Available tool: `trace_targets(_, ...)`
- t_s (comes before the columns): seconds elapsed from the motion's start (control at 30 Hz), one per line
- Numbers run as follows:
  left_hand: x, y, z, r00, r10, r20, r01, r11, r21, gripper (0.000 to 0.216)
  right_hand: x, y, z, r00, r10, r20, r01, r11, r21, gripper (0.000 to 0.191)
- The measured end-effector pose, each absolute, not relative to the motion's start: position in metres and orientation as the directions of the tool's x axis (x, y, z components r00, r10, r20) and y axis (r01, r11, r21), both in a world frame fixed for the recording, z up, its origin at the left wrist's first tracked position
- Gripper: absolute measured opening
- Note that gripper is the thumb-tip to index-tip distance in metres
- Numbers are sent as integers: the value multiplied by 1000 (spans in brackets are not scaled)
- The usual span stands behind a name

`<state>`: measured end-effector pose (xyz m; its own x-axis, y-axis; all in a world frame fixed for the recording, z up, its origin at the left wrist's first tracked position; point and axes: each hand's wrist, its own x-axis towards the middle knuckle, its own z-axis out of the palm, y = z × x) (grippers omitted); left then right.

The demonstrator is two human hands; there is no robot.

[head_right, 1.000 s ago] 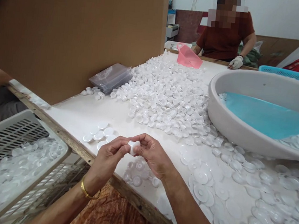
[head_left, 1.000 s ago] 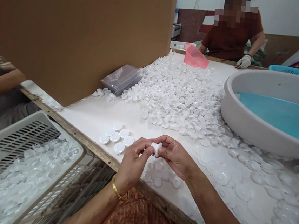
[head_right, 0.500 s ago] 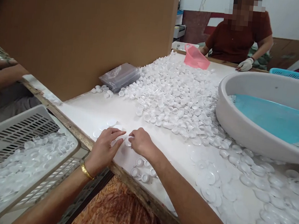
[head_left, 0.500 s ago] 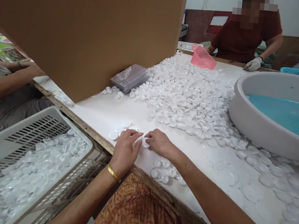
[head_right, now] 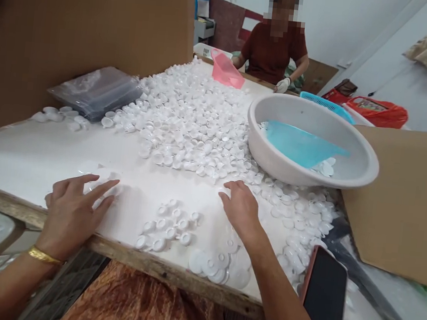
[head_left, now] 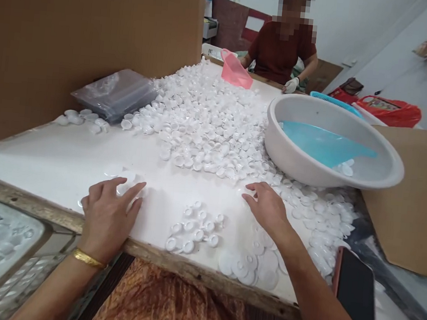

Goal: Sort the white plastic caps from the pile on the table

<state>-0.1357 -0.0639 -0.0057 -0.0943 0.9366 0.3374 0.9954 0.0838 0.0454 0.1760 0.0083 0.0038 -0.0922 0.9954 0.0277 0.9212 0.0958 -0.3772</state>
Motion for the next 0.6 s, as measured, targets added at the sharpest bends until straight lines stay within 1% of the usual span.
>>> trace_targets(0.03, -131, -63, -5, -87, 933, 348, 995, 64, 75, 31, 183, 8, 0, -100, 995, 16, 945, 100, -312, 26)
trace_targets(0.1, -118, -60, -6, -31, 938, 347, 986, -28, 164, 29, 186, 8, -8, -127, 992, -9, 964, 121, -237, 29)
trace_targets(0.17, -101, -56, -9, 48, 954, 295, 953, -132, 273, 28, 184, 9, -14, -138, 990, -12, 970, 133, -203, 28)
trace_targets(0.27, -75, -49, -14, 145, 975, 167, 894, -202, 399, 28, 182, 11, -18, -140, 990, 8, 971, 139, -193, 25)
trace_targets(0.33, -62, -43, -16, 181, 979, 96, 872, -205, 444, 29, 184, 12, -18, -138, 990, 42, 960, 144, -241, 23)
trace_targets(0.4, -51, -38, -16, 187, 981, 43, 874, -186, 449, 29, 183, 10, -14, -131, 985, 108, 928, 161, -335, 24)
trace_targets(0.43, -48, -34, -15, 185, 982, 20, 884, -176, 433, 29, 180, 9, -11, -134, 981, 138, 903, 178, -392, 26)
trace_targets(0.5, -44, -27, -14, 174, 985, -4, 915, -160, 370, 26, 167, 6, -5, -169, 974, 154, 838, 224, -498, 28)
trace_targets(0.57, -46, -20, -14, 139, 990, 7, 941, -134, 310, 24, 148, 4, -1, -242, 962, 125, 777, 269, -570, 30)
trace_targets(0.6, -49, -17, -14, 113, 994, 16, 946, -112, 304, 24, 137, 4, 0, -282, 953, 111, 754, 291, -588, 30)
